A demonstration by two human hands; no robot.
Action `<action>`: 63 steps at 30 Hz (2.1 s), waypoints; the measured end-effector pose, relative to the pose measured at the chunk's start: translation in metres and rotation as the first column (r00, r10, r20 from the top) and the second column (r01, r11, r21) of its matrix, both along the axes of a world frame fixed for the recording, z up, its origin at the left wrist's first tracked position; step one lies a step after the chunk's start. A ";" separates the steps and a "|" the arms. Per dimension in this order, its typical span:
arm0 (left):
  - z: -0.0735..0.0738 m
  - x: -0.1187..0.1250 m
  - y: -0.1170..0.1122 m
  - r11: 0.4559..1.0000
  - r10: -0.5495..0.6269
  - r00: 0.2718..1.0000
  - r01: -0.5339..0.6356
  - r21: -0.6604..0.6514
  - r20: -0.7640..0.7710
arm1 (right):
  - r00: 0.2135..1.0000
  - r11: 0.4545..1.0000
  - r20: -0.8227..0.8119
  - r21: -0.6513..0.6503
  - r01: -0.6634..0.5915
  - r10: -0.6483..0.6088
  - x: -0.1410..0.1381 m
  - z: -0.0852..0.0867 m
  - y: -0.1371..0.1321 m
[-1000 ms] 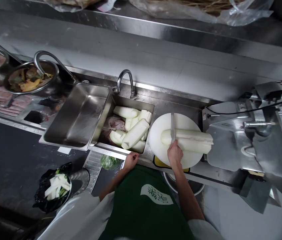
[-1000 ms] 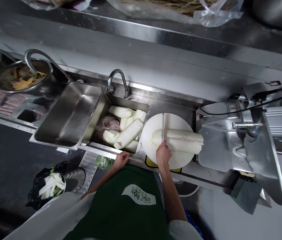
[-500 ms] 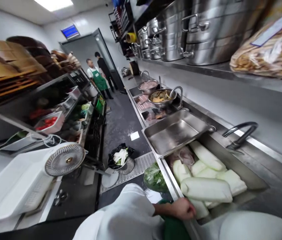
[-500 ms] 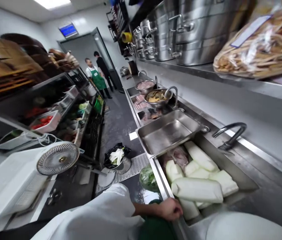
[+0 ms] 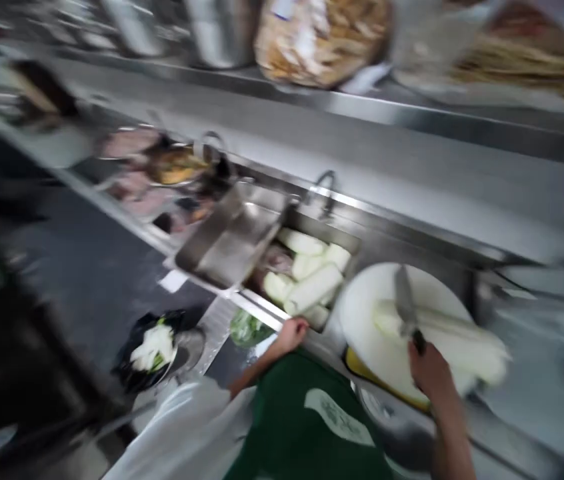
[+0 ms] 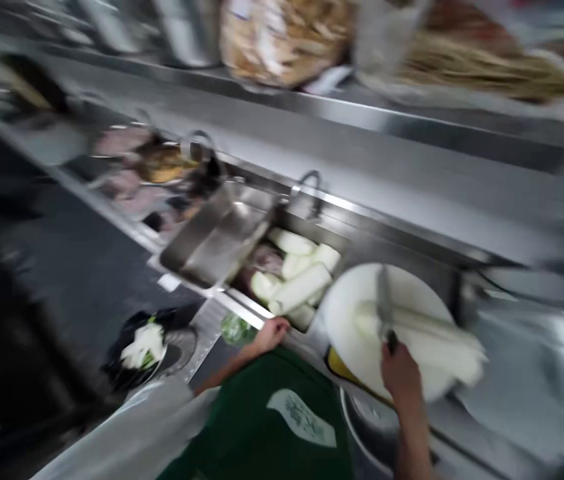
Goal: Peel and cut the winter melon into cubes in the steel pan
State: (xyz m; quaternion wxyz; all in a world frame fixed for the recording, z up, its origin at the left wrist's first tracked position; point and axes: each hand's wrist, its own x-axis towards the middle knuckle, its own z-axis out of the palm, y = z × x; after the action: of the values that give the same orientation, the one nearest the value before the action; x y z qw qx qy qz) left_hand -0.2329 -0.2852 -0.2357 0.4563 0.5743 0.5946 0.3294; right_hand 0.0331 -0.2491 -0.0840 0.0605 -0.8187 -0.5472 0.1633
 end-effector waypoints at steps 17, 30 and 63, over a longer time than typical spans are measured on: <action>0.013 0.208 0.079 0.918 -0.124 0.907 0.259 -0.301 0.403 | 0.714 0.694 -0.130 0.171 0.699 -0.688 0.145 0.003 -0.176; 0.008 0.176 0.053 0.991 0.132 0.985 -0.128 0.041 -0.110 | 0.779 0.798 -0.175 -0.114 0.592 -0.602 0.309 -0.058 -0.213; 0.043 0.378 0.135 0.680 -0.490 0.583 0.721 0.134 -0.648 | 0.517 0.790 -0.647 -0.230 0.568 -0.561 0.358 -0.117 -0.194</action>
State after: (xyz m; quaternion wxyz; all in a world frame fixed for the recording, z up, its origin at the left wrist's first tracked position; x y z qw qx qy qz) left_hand 0.1456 -0.1503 -0.1927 0.2231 0.8922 0.3856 0.0739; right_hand 0.3909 -0.4431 -0.2012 0.3119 -0.8298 -0.1897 0.4221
